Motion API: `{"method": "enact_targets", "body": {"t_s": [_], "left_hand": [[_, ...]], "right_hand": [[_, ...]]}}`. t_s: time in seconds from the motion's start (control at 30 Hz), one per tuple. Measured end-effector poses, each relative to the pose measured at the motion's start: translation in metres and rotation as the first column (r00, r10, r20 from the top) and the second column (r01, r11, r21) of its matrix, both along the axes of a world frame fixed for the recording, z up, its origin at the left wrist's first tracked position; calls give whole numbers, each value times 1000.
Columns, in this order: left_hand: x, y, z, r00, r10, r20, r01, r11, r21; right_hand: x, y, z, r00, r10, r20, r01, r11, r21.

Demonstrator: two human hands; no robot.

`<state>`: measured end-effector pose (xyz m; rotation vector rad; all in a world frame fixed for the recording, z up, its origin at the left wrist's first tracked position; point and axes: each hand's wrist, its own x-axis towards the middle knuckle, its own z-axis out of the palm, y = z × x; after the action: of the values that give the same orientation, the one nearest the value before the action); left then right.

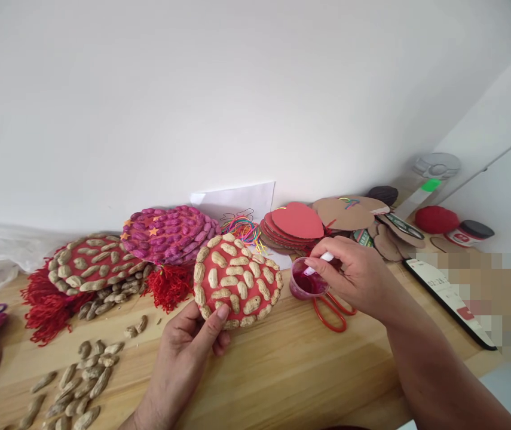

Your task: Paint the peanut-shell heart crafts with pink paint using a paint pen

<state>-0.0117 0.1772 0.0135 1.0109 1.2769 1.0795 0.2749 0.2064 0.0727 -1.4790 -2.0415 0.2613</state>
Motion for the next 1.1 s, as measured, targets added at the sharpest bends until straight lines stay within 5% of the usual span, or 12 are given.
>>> {"method": "enact_targets", "body": {"t_s": [0.4,0.8,1.1], "left_hand": [[-3,7,-10,957,91,276,-60,991,-119],[-5,7,-14,979,31,200,-9,994,-106],[3,1,2,997,6,79,1,997,-80]], "right_hand": [[1,-2,3,994,-9,-112,15,999,51],[0,2,-2,1000,5,-14,-6,996,-90],[4,-3,4,998,-33,-47,30,997,-68]]}}
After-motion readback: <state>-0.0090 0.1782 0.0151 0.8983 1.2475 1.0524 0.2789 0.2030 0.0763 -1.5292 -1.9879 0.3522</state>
